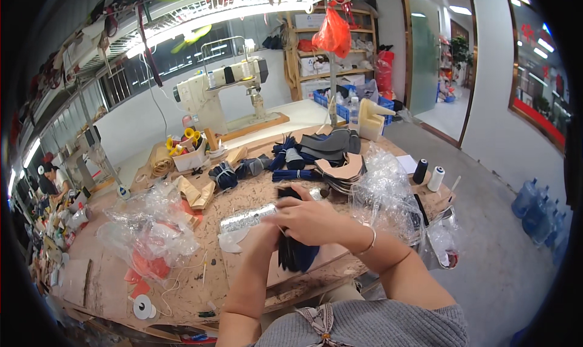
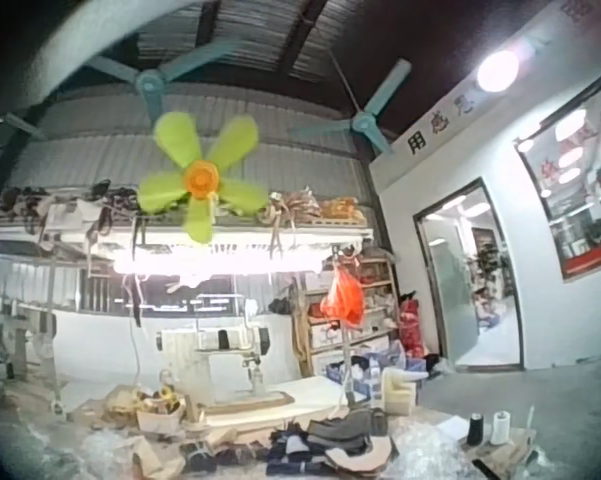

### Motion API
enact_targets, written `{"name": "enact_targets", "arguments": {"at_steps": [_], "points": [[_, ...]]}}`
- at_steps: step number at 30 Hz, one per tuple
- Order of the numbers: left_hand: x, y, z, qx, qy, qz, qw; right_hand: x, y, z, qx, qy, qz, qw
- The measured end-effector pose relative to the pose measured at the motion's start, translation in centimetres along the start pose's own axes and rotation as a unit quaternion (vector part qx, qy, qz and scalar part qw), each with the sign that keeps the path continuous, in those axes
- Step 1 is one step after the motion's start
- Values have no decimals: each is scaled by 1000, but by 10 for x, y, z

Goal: The person aligns and stacks various fabric and paper pattern pieces on a workbench. They handle dark blue and beige fabric sections, folding and organizing them into neat piles. The person also uses a pen to mark a stack of paper patterns and briefly consults a handwritten note before continuing to sort the materials.

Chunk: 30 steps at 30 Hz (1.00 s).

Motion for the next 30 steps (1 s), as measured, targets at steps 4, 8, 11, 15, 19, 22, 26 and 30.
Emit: {"name": "enact_targets", "arguments": {"at_steps": [4, 8, 11, 15, 19, 22, 26, 30], "points": [[34, 19, 25, -22, -321, -66, 945, -39, -43, -10, -191, 267, -191, 925], [8, 25, 19, -126, 20, -195, 973, -110, -76, -54, -274, 362, -341, 823], [-22, 23, 5, -260, 143, -54, 953, -96, -92, -86, -301, 313, -445, 783], [-53, 5, 7, -365, 356, -9, 860, -86, -117, -169, -364, 342, -528, 687], [-49, 16, 51, -306, 491, 61, 813, -86, -155, -269, -442, 570, -539, 435], [-24, 40, 112, -211, 566, 73, 793, -133, -233, -352, -564, 488, -463, 480], [-20, 47, 117, -205, 594, 71, 775, -162, -277, -378, -689, 304, -413, 511], [-15, 52, 116, -183, 573, 78, 795, -152, -246, -370, -664, 425, -408, 460]]}}
Point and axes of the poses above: each hand's wrist, its own y-axis towards the middle knuckle, its own x-axis out of the back of the hand, z = x × y, the point moved 7 cm from there along y, towards the middle knuckle, and after that the axes turned 4 degrees about x, right-handed, at the moved point
